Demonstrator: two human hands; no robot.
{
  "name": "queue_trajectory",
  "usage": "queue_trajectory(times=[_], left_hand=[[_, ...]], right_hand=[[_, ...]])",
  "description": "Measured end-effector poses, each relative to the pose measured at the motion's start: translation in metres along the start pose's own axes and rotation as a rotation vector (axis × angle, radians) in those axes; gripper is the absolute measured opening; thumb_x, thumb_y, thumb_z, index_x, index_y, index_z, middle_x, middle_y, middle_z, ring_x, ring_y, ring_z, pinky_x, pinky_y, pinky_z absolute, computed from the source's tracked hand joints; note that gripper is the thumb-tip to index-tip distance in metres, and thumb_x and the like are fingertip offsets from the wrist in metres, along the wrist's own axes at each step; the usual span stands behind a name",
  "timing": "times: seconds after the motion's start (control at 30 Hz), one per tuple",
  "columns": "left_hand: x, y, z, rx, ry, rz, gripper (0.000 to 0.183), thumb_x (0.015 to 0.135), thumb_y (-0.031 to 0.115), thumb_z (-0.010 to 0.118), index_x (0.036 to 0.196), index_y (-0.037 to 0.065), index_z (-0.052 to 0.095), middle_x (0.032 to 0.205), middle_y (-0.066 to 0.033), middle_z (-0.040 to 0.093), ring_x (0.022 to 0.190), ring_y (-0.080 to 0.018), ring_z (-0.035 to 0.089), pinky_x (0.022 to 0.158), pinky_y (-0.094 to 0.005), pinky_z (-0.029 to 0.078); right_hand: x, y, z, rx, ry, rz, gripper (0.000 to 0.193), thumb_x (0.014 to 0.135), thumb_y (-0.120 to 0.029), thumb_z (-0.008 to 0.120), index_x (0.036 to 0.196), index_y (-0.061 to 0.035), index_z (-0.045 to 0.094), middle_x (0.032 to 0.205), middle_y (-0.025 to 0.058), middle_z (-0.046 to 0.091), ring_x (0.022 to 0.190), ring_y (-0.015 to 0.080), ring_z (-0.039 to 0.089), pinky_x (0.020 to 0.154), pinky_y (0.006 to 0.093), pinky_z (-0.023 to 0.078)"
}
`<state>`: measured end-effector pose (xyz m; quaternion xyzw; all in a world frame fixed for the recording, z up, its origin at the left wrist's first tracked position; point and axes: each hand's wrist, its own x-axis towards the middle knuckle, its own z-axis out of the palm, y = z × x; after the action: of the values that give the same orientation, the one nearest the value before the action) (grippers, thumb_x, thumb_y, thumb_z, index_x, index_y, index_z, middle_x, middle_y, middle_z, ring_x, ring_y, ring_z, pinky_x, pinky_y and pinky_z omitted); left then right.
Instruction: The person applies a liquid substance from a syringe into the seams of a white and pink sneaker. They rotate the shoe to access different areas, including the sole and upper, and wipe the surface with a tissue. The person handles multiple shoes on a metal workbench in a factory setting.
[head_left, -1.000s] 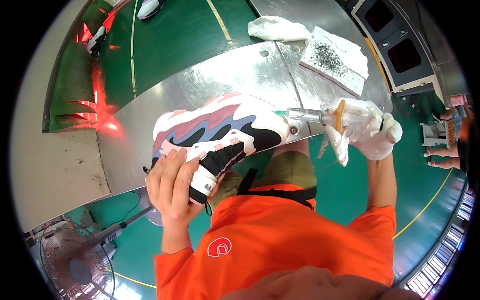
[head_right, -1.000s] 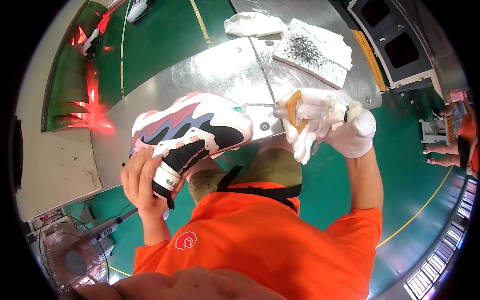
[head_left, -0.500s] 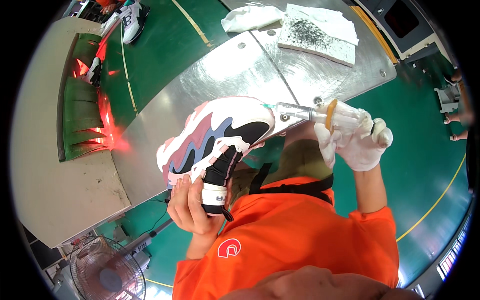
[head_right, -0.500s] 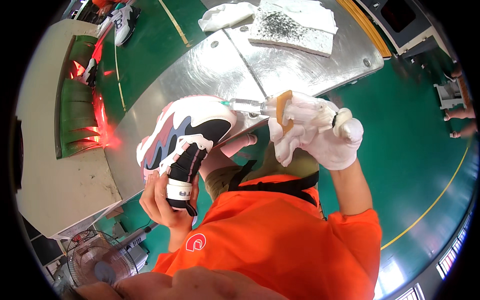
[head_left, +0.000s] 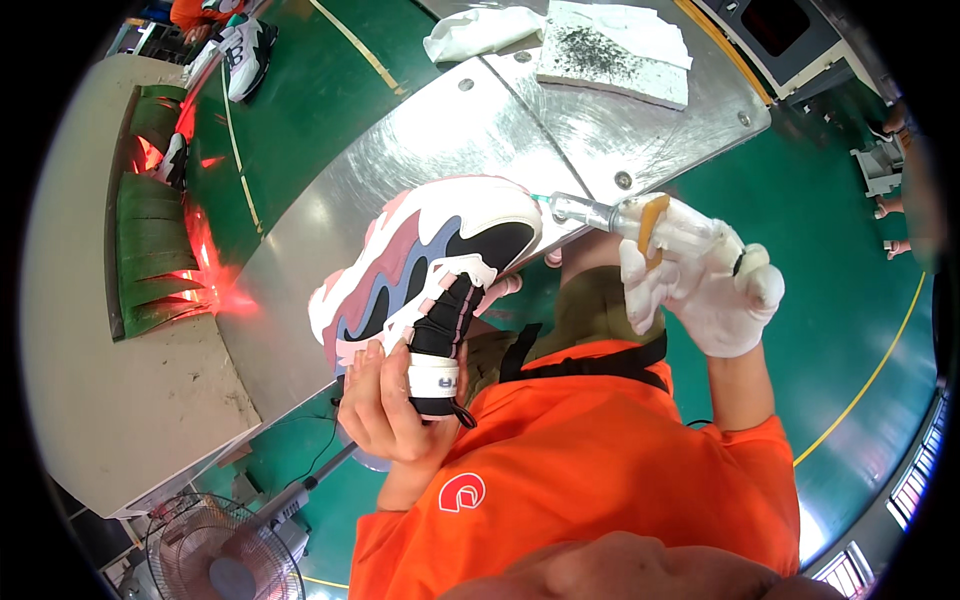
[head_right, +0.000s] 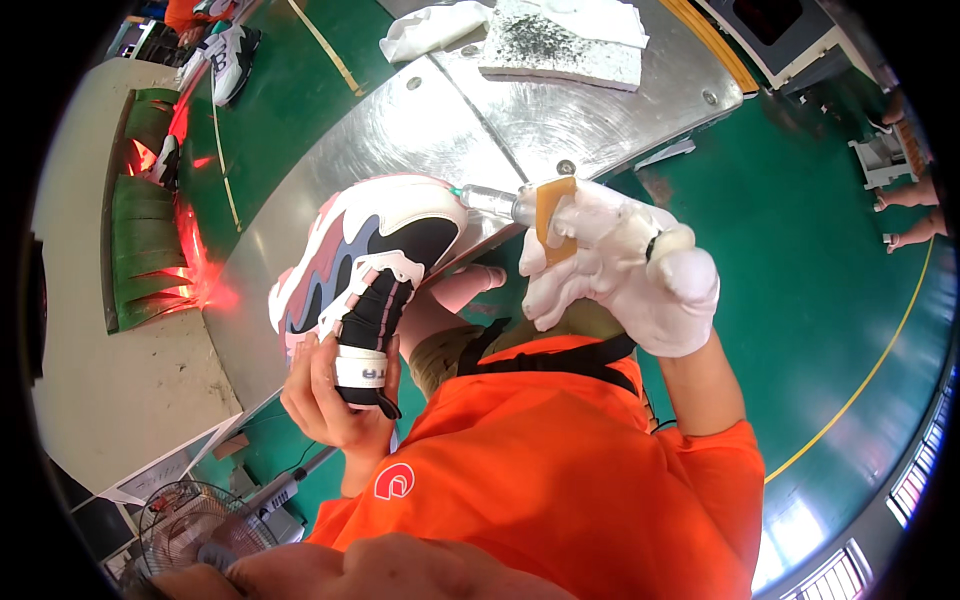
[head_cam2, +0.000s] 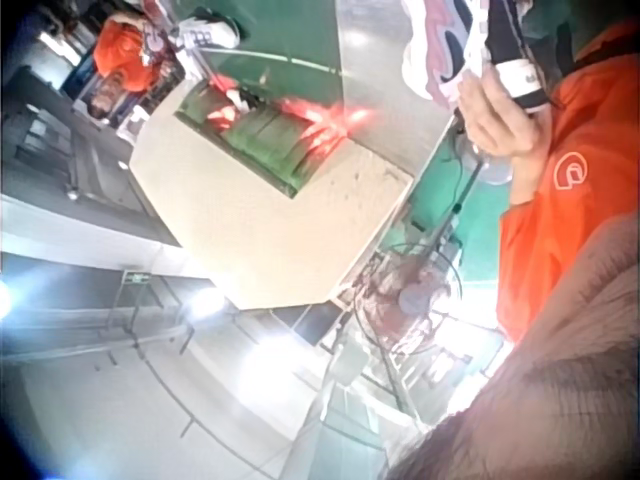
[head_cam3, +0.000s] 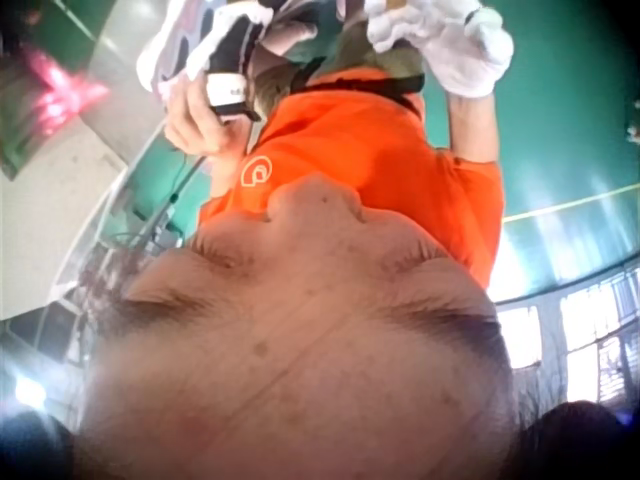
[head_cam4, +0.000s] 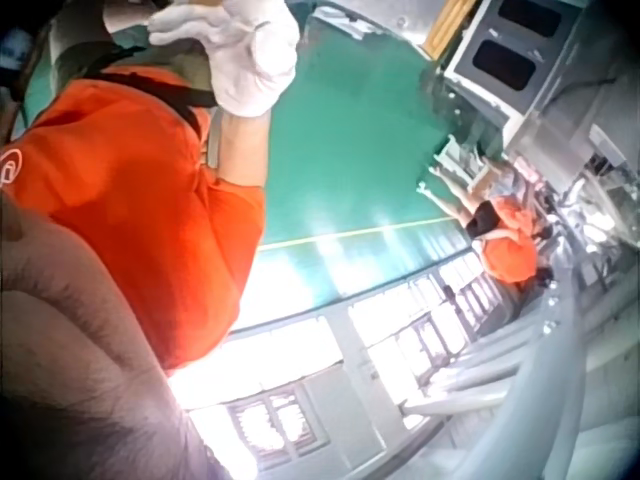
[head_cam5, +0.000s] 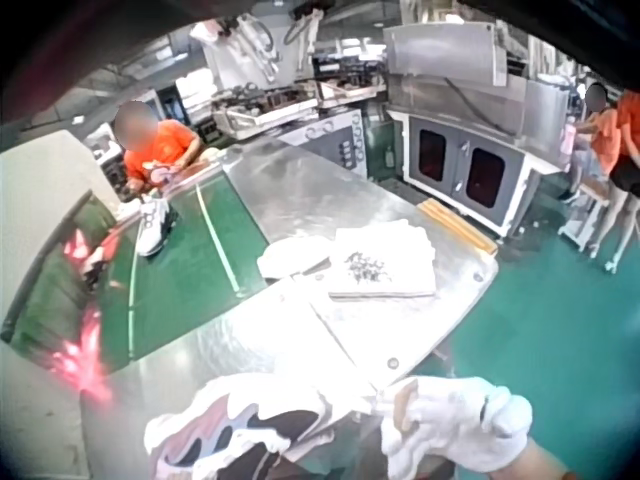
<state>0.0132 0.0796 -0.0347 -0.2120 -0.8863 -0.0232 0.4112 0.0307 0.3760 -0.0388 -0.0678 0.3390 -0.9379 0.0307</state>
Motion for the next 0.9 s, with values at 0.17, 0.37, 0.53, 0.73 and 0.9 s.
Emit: queue_trajectory(times=[0.17,0.37,0.53,0.73,0.9], left_hand=[[0.007,-0.001,-0.001,-0.028,-0.025,-0.013,0.047,0.072,0.038,0.083,0.102,0.004,0.069,0.101,-0.0113,0.069,0.09,-0.027,0.064,0.083,-0.0374,0.053],[0.03,-0.011,-0.008,-0.142,-0.131,-0.054,0.049,0.067,0.029,0.086,0.105,0.004,0.067,0.102,-0.0118,0.067,0.089,-0.0293,0.063,0.078,-0.0369,0.049],[0.061,-0.024,-0.007,-0.256,-0.256,-0.054,0.052,0.063,0.024,0.088,0.106,0.006,0.064,0.101,-0.0095,0.065,0.089,-0.0293,0.061,0.075,-0.0384,0.047],[0.096,-0.042,0.005,-0.362,-0.369,-0.137,0.051,0.062,0.024,0.088,0.102,0.005,0.064,0.089,-0.0093,0.06,0.082,-0.0294,0.059,0.072,-0.0383,0.047],[0.116,-0.056,0.018,-0.467,-0.544,-0.275,0.051,0.062,0.026,0.089,0.099,0.002,0.065,0.087,-0.008,0.059,0.08,-0.0251,0.06,0.071,-0.0328,0.047]], right_hand=[[0.01,-0.012,0.05,-0.263,0.225,0.211,0.1,0.063,-0.055,0.077,0.125,0.0177,0.046,0.097,0.0255,0.061,0.074,0.0347,0.068,0.064,0.0385,0.059],[0.001,0.008,0.046,-0.302,0.216,0.149,0.117,0.043,-0.05,0.091,0.13,0.0138,0.045,0.095,0.0223,0.061,0.076,0.0315,0.069,0.066,0.0358,0.059],[0.003,0.012,0.029,-0.244,-0.02,0.153,0.095,0.047,0.001,0.07,0.137,0.0111,0.041,0.11,0.0181,0.06,0.096,0.0273,0.066,0.087,0.0354,0.053],[0.005,0.044,0.003,-0.219,-0.21,0.058,0.107,0.05,0.002,0.081,0.144,0.0076,0.031,0.118,0.016,0.054,0.102,0.0251,0.06,0.093,0.0374,0.049],[0.006,0.074,-0.02,-0.303,-0.285,0.012,0.103,0.058,0.004,0.082,0.145,0.0057,0.028,0.117,0.0147,0.053,0.103,0.0192,0.055,0.088,0.0311,0.049]])
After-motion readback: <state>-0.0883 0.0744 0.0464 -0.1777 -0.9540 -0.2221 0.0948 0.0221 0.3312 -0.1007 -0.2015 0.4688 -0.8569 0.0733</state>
